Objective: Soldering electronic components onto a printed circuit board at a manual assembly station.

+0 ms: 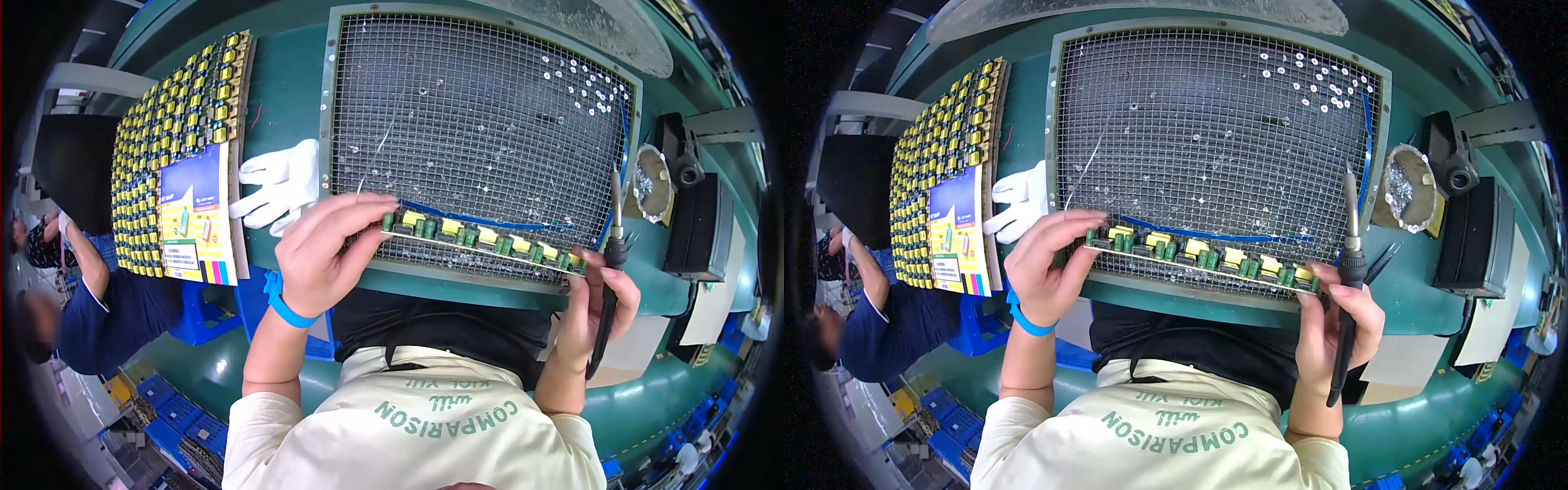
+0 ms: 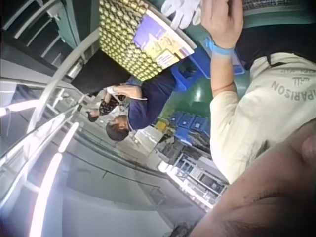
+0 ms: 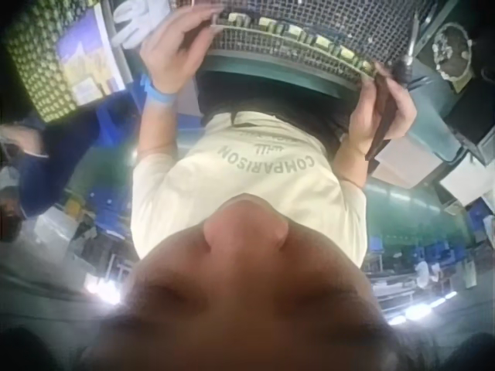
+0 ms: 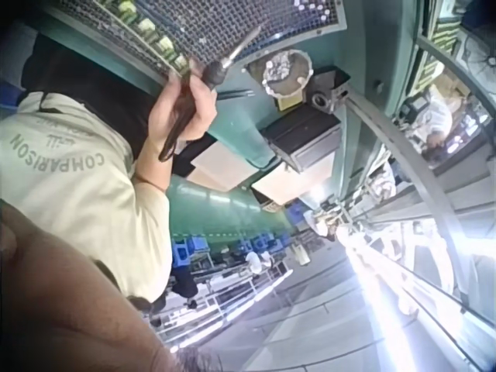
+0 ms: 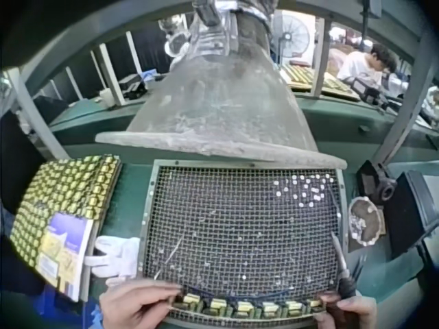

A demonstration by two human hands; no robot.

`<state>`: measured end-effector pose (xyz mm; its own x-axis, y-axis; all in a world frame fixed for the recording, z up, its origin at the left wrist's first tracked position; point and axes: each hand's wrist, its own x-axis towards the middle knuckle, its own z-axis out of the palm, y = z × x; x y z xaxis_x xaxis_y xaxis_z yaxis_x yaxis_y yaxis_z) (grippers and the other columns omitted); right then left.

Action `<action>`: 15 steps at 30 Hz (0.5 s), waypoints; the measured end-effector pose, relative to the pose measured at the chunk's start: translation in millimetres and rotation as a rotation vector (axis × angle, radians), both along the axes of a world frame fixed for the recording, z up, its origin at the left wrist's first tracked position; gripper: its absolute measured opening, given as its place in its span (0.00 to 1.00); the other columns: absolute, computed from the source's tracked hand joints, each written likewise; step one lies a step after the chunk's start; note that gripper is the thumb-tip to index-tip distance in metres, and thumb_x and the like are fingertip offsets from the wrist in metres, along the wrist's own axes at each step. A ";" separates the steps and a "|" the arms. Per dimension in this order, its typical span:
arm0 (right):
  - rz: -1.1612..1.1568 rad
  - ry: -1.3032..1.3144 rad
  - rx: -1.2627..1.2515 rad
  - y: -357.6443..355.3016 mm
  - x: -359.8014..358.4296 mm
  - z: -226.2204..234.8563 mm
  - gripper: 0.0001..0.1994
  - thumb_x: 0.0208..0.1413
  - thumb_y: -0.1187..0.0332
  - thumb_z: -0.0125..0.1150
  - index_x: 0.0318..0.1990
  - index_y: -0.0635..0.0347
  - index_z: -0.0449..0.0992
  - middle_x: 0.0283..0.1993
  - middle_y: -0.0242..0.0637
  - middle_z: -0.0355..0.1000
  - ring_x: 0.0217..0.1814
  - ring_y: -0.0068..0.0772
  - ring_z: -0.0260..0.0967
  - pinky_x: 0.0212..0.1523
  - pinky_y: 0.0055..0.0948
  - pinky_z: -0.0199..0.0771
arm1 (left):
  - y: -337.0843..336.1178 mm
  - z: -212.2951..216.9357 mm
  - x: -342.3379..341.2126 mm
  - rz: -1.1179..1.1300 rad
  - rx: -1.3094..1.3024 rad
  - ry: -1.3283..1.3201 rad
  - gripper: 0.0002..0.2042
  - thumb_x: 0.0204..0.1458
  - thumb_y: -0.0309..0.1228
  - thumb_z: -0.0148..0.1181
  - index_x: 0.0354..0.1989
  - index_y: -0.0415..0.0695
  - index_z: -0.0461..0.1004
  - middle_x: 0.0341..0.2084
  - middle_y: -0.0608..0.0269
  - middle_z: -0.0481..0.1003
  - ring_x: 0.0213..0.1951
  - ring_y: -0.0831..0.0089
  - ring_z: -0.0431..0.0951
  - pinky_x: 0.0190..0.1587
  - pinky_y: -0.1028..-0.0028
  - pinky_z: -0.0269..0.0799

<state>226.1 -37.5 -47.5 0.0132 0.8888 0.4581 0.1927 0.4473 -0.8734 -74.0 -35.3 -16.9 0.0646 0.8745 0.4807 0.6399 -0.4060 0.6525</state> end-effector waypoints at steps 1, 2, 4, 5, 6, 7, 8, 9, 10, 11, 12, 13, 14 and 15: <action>-0.010 0.036 -0.025 -0.6 -0.1 2.1 0.21 0.49 0.89 0.52 0.49 0.61 0.63 0.48 0.47 0.68 0.49 0.43 0.72 0.53 0.41 0.73 | -2.6 4.4 1.9 -0.001 -0.029 -0.009 0.16 0.39 0.17 0.66 0.40 0.38 0.78 0.32 0.57 0.78 0.32 0.66 0.79 0.37 0.74 0.75; -0.007 0.039 -0.014 0.4 0.4 3.2 0.21 0.49 0.89 0.52 0.49 0.61 0.63 0.48 0.47 0.68 0.49 0.43 0.72 0.53 0.41 0.73 | -3.9 8.8 2.8 0.001 -0.054 -0.015 0.17 0.40 0.17 0.67 0.42 0.37 0.78 0.32 0.57 0.78 0.32 0.66 0.79 0.37 0.74 0.76; -0.025 0.116 -0.044 1.5 5.6 5.1 0.21 0.49 0.87 0.52 0.51 0.61 0.63 0.48 0.45 0.67 0.48 0.41 0.72 0.54 0.41 0.71 | -7.2 17.4 5.0 -0.005 -0.087 -0.060 0.17 0.40 0.17 0.67 0.43 0.37 0.78 0.32 0.57 0.78 0.32 0.67 0.79 0.37 0.74 0.76; -0.034 0.154 -0.059 3.0 7.5 5.7 0.21 0.49 0.87 0.52 0.52 0.61 0.63 0.48 0.44 0.67 0.48 0.40 0.71 0.54 0.40 0.70 | -9.2 21.3 6.3 -0.014 -0.131 -0.108 0.18 0.41 0.17 0.67 0.45 0.37 0.78 0.32 0.56 0.78 0.32 0.67 0.79 0.36 0.74 0.75; -0.030 0.158 -0.046 5.1 8.4 5.4 0.21 0.49 0.87 0.52 0.52 0.61 0.63 0.48 0.44 0.67 0.48 0.40 0.71 0.54 0.40 0.70 | -10.7 23.8 7.3 -0.024 -0.176 -0.156 0.19 0.41 0.17 0.67 0.46 0.37 0.77 0.32 0.56 0.79 0.32 0.67 0.79 0.36 0.75 0.75; -0.039 0.173 -0.048 5.8 9.7 4.7 0.21 0.50 0.85 0.52 0.52 0.62 0.63 0.48 0.44 0.67 0.48 0.40 0.71 0.55 0.40 0.69 | -12.8 24.7 8.9 -0.023 -0.166 -0.155 0.19 0.41 0.17 0.67 0.46 0.37 0.77 0.32 0.56 0.79 0.32 0.67 0.79 0.36 0.75 0.75; -0.048 0.189 -0.051 6.8 10.8 3.8 0.21 0.51 0.84 0.52 0.53 0.62 0.63 0.48 0.44 0.68 0.48 0.40 0.71 0.55 0.40 0.68 | -14.8 24.8 10.4 -0.016 -0.151 -0.157 0.18 0.41 0.17 0.66 0.45 0.36 0.77 0.31 0.55 0.79 0.31 0.68 0.79 0.36 0.75 0.75; -0.056 0.204 -0.055 8.3 11.5 3.8 0.21 0.51 0.83 0.52 0.54 0.62 0.62 0.48 0.44 0.68 0.49 0.39 0.71 0.56 0.40 0.67 | -16.1 24.7 11.8 -0.010 -0.136 -0.160 0.17 0.40 0.16 0.65 0.43 0.35 0.77 0.31 0.54 0.79 0.31 0.68 0.79 0.35 0.76 0.74; -0.054 0.204 -0.047 10.2 12.1 4.8 0.21 0.51 0.83 0.52 0.54 0.62 0.62 0.48 0.44 0.68 0.49 0.39 0.71 0.56 0.40 0.67 | -15.8 24.6 13.0 -0.003 -0.123 -0.163 0.16 0.39 0.15 0.64 0.41 0.34 0.77 0.30 0.53 0.79 0.31 0.68 0.79 0.35 0.76 0.73; -0.028 0.233 -0.034 12.0 12.7 6.3 0.21 0.52 0.82 0.52 0.54 0.62 0.62 0.47 0.44 0.69 0.49 0.40 0.70 0.56 0.41 0.67 | -14.0 24.6 14.4 -0.003 -0.116 -0.164 0.16 0.39 0.15 0.64 0.41 0.34 0.77 0.30 0.53 0.79 0.31 0.68 0.79 0.35 0.76 0.73; 0.000 0.263 -0.026 12.4 13.5 8.0 0.21 0.52 0.82 0.52 0.54 0.61 0.62 0.47 0.45 0.70 0.49 0.41 0.70 0.57 0.42 0.66 | -13.1 24.8 16.4 -0.006 -0.077 -0.175 0.15 0.40 0.15 0.65 0.40 0.35 0.78 0.31 0.54 0.79 0.31 0.67 0.79 0.35 0.76 0.74; 0.027 0.292 -0.018 12.6 13.9 9.3 0.21 0.53 0.81 0.52 0.55 0.61 0.62 0.46 0.45 0.70 0.50 0.41 0.70 0.57 0.43 0.65 | -12.2 24.8 18.2 -0.010 -0.038 -0.187 0.14 0.40 0.16 0.65 0.39 0.37 0.78 0.31 0.54 0.79 0.32 0.67 0.80 0.35 0.75 0.75; 0.029 0.290 -0.019 13.2 12.8 10.3 0.21 0.53 0.81 0.52 0.55 0.61 0.62 0.46 0.45 0.70 0.50 0.41 0.70 0.57 0.43 0.65 | -11.9 24.6 19.3 -0.014 0.000 -0.199 0.13 0.41 0.16 0.66 0.37 0.38 0.79 0.32 0.55 0.79 0.32 0.67 0.81 0.34 0.74 0.77; 0.008 0.293 -0.004 14.8 9.9 11.2 0.20 0.53 0.79 0.54 0.54 0.61 0.62 0.46 0.46 0.71 0.49 0.42 0.70 0.57 0.43 0.67 | -12.1 24.1 19.9 -0.012 -0.001 -0.201 0.13 0.41 0.16 0.66 0.37 0.38 0.79 0.32 0.55 0.79 0.32 0.67 0.81 0.34 0.74 0.77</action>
<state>236.0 -22.7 -36.3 0.1373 0.8911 0.4325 -0.0721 0.4445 -0.8929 -54.1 -47.4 7.2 -0.0223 0.8746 0.4844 0.4915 -0.4123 0.7671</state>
